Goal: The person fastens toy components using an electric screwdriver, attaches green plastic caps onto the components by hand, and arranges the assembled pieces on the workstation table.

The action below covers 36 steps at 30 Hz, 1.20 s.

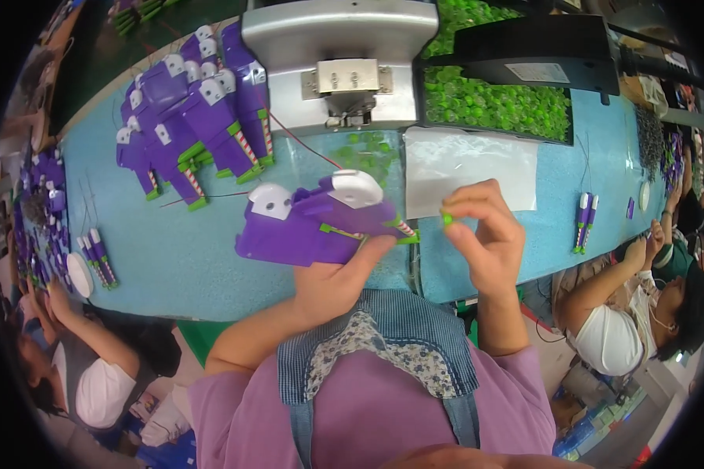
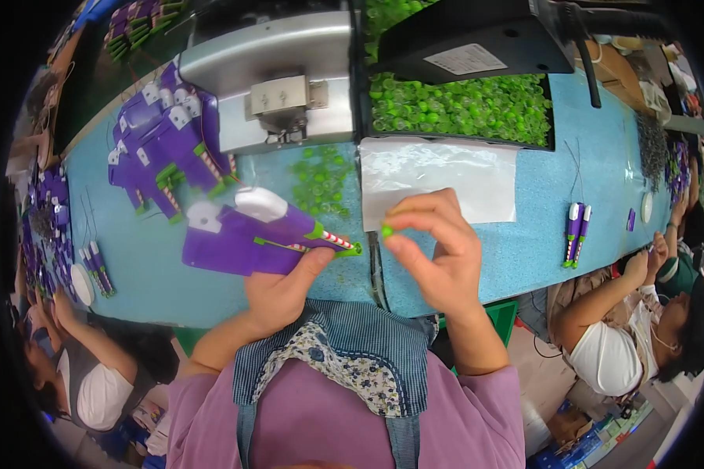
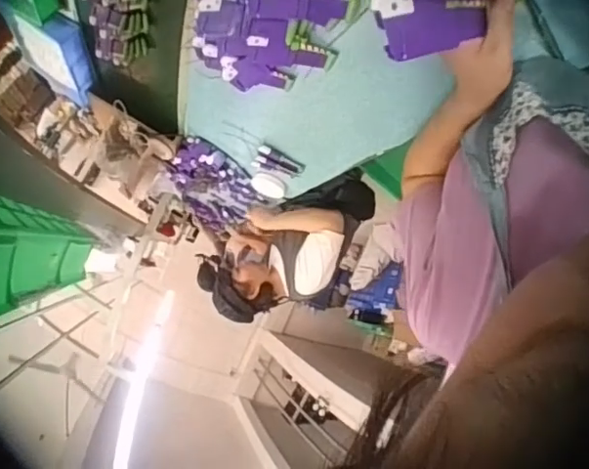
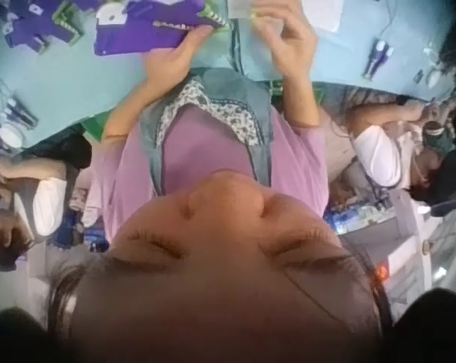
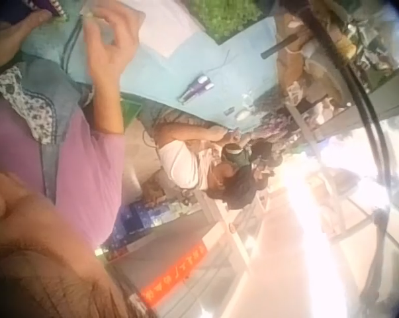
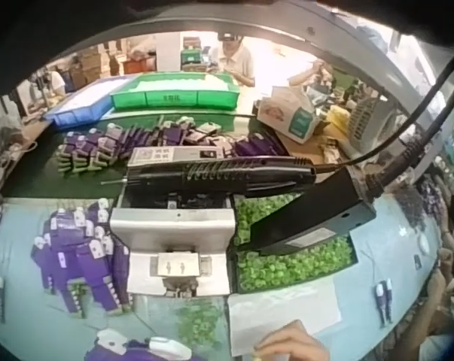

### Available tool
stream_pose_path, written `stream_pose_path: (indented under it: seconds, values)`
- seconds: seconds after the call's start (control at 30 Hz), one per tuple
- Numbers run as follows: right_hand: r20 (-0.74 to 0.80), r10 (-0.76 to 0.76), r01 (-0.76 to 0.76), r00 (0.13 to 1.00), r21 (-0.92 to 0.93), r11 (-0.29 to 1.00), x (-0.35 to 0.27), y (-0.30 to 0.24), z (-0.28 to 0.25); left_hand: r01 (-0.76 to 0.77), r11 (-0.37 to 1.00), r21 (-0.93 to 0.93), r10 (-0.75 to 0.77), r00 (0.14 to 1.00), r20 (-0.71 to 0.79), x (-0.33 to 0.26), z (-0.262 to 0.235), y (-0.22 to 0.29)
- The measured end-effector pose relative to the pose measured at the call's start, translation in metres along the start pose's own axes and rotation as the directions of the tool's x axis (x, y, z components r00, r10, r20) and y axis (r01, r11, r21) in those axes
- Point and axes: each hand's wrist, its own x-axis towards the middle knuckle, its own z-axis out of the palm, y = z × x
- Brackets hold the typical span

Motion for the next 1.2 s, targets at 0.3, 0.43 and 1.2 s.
stream_pose_path:
  seconds: [0.3, 0.43, 1.2]
  values:
    - [0.143, -0.055, 0.07, 0.988, -0.108, 0.992, -0.004, -0.013, 0.01, -0.092, 0.993, 0.071, 0.089, 0.995, 0.051, -0.007, -0.002, -0.004]
    - [0.12, 0.02, -0.022, 0.993, 0.018, 1.0, -0.012, -0.006, 0.019, -0.218, 0.965, 0.148, 0.212, 0.976, 0.056, -0.01, -0.004, -0.013]
    - [0.097, -0.006, 0.02, 0.995, -0.144, 0.989, 0.007, 0.009, 0.034, 0.174, 0.596, 0.784, 0.448, 0.737, -0.505, 0.049, -0.088, -0.013]
